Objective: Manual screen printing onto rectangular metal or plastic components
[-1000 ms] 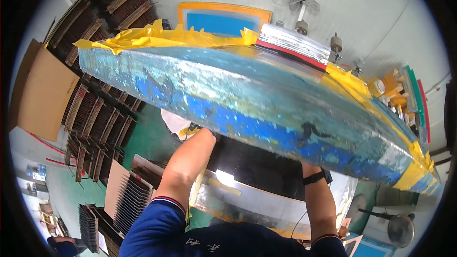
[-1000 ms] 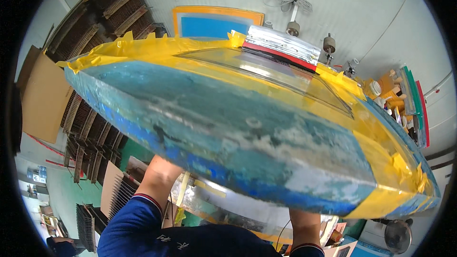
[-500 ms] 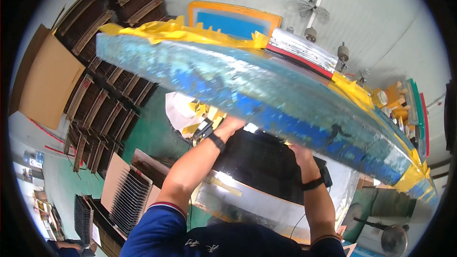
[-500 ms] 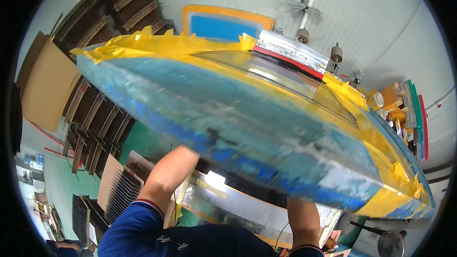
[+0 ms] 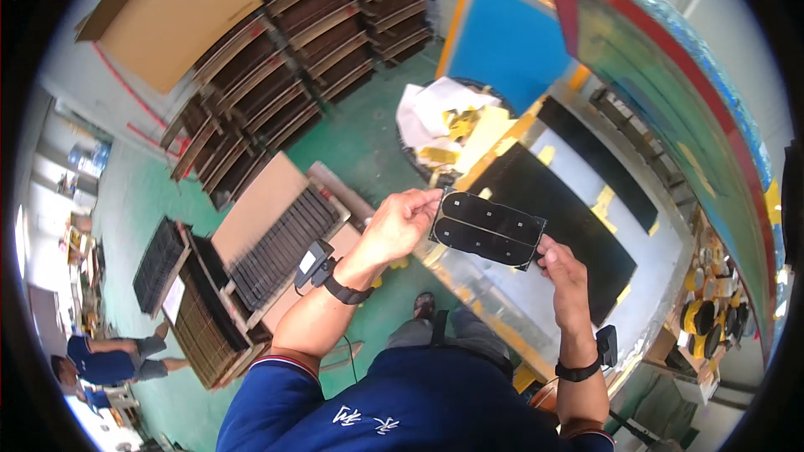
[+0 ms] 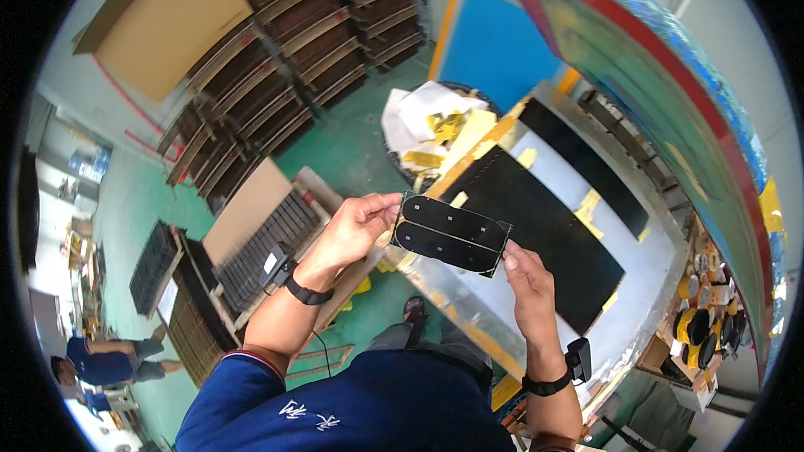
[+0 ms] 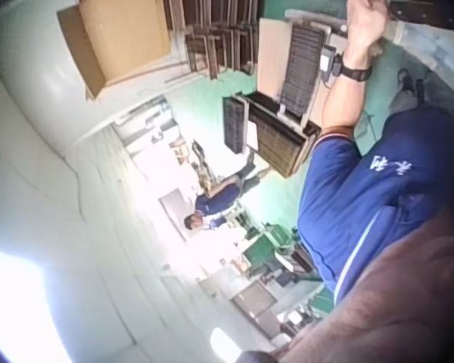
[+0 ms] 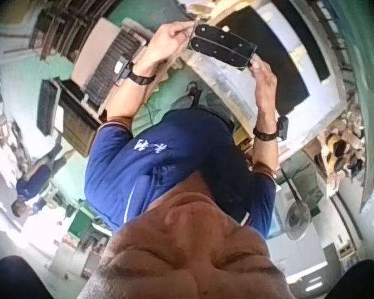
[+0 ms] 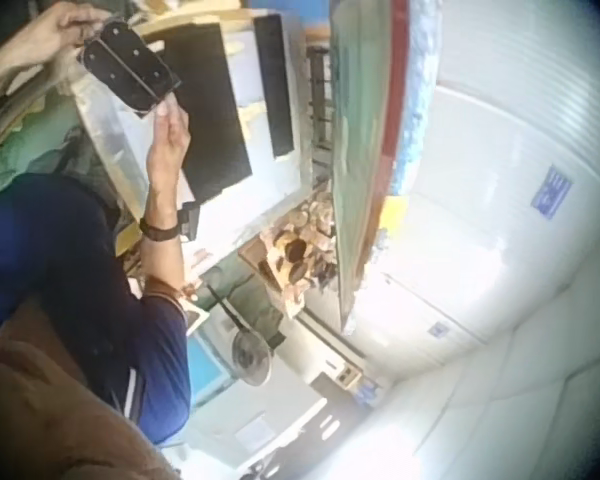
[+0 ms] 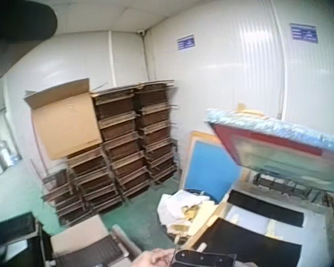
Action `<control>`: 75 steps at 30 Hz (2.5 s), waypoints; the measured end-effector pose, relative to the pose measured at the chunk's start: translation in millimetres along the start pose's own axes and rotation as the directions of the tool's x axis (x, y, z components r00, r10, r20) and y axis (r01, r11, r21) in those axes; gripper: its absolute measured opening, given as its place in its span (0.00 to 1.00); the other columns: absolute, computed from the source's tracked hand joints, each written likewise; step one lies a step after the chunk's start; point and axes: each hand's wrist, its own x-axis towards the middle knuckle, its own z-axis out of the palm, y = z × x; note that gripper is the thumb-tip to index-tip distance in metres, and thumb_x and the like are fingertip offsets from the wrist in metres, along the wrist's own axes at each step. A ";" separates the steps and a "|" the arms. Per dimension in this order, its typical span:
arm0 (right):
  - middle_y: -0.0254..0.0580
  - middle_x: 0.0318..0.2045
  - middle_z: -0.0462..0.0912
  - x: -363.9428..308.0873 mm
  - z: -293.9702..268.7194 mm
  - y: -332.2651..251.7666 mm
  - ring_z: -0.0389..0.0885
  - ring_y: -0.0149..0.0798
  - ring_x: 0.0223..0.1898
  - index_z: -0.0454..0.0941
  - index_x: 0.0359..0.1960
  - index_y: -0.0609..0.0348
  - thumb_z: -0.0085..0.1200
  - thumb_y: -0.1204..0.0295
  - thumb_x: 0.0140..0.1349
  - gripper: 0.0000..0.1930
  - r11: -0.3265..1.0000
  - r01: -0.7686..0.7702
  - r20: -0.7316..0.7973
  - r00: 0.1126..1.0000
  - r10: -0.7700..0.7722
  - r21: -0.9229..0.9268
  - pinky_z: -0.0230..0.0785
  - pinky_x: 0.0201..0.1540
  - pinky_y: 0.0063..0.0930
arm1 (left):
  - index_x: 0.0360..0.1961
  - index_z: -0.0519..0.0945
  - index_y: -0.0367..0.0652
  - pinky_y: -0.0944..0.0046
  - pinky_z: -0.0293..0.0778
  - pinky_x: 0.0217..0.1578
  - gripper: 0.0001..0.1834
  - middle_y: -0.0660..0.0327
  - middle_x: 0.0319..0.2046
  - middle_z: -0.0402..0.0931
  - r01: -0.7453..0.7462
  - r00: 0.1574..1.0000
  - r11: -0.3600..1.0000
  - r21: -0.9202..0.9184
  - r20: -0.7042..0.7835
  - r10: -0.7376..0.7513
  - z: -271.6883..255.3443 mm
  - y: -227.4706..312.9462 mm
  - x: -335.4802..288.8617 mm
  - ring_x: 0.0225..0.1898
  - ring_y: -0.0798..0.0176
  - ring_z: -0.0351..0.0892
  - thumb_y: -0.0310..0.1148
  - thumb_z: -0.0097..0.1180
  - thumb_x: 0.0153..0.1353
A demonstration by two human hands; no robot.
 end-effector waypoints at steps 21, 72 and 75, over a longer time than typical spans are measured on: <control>0.41 0.47 0.81 -150.2 147.0 23.3 0.74 0.27 0.41 0.73 0.59 0.69 0.53 0.61 0.66 0.25 0.998 -0.055 0.597 0.802 0.023 0.037 0.67 0.45 0.22 | 0.51 0.79 0.32 0.65 0.75 0.45 0.24 0.55 0.34 0.81 0.296 0.868 0.954 0.052 -0.431 -0.247 -50.9 -31.1 -341.4 0.36 0.65 0.79 0.18 0.42 0.52; 0.58 0.66 0.62 -256.4 532.6 127.8 0.67 0.48 0.64 0.47 0.70 0.69 0.63 0.71 0.55 0.45 0.991 0.118 0.819 0.574 -0.015 -0.064 0.67 0.58 0.37 | 0.57 0.74 0.37 0.64 0.71 0.54 0.27 0.51 0.49 0.80 0.126 0.727 0.992 0.000 -0.680 -0.092 -296.5 -349.5 -454.2 0.51 0.58 0.79 0.15 0.41 0.53; 0.62 0.68 0.58 -241.7 552.4 139.2 0.63 0.52 0.67 0.42 0.71 0.68 0.62 0.73 0.56 0.47 0.990 0.121 0.823 0.568 -0.005 -0.078 0.65 0.62 0.41 | 0.56 0.74 0.37 0.64 0.72 0.54 0.27 0.52 0.49 0.80 0.140 0.746 0.990 -0.033 -0.653 -0.127 -316.3 -365.1 -431.6 0.52 0.59 0.79 0.15 0.40 0.53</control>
